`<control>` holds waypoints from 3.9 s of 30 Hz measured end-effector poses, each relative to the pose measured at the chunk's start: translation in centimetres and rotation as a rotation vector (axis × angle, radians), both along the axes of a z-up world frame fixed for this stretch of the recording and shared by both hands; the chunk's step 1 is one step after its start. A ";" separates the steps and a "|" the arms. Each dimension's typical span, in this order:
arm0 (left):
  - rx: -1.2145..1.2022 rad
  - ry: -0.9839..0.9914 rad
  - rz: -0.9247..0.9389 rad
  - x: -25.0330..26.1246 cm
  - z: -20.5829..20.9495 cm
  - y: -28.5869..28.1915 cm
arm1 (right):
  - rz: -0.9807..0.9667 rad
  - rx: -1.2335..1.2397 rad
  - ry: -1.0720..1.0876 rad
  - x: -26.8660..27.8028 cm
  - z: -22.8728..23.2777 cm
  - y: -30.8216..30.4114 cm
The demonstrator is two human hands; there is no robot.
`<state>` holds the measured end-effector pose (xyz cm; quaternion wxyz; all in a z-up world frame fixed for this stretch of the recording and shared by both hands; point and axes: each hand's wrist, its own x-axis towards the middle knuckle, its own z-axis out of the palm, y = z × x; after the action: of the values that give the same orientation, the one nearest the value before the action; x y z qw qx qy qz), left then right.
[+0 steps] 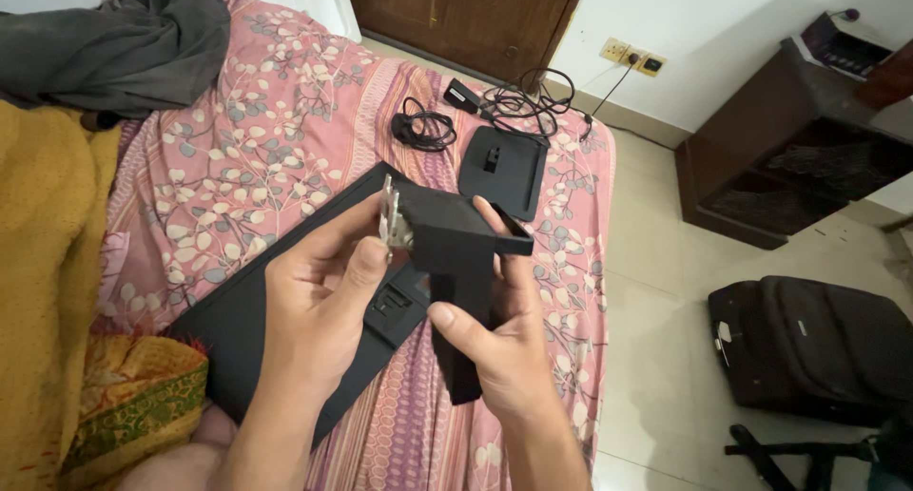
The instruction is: The person sits on a bed assembling a computer monitor, attaching the VESA adapter bracket and the stand base to the back of the monitor. They then carry the assembled monitor to a desk, place it upright on the desk, and adjust its position.
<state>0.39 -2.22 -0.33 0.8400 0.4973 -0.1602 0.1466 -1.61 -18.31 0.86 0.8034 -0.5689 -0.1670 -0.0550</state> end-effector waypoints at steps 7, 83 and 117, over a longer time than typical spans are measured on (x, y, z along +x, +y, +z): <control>-0.003 -0.003 -0.019 0.2 -0.9 -0.5 | -0.130 -0.230 -0.140 0.2 -0.4 -0.5; 1.237 0.538 0.294 13.9 -24.8 2.2 | -0.149 -1.635 0.086 10.8 -19.4 1.1; 1.246 0.518 0.280 14.0 -25.7 2.9 | -0.034 -1.804 0.066 11.6 -20.6 2.2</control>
<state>14.39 0.64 -26.02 0.3819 0.9224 0.0570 0.0109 9.96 -16.13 -19.76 0.0555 -0.9866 -0.1152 0.1013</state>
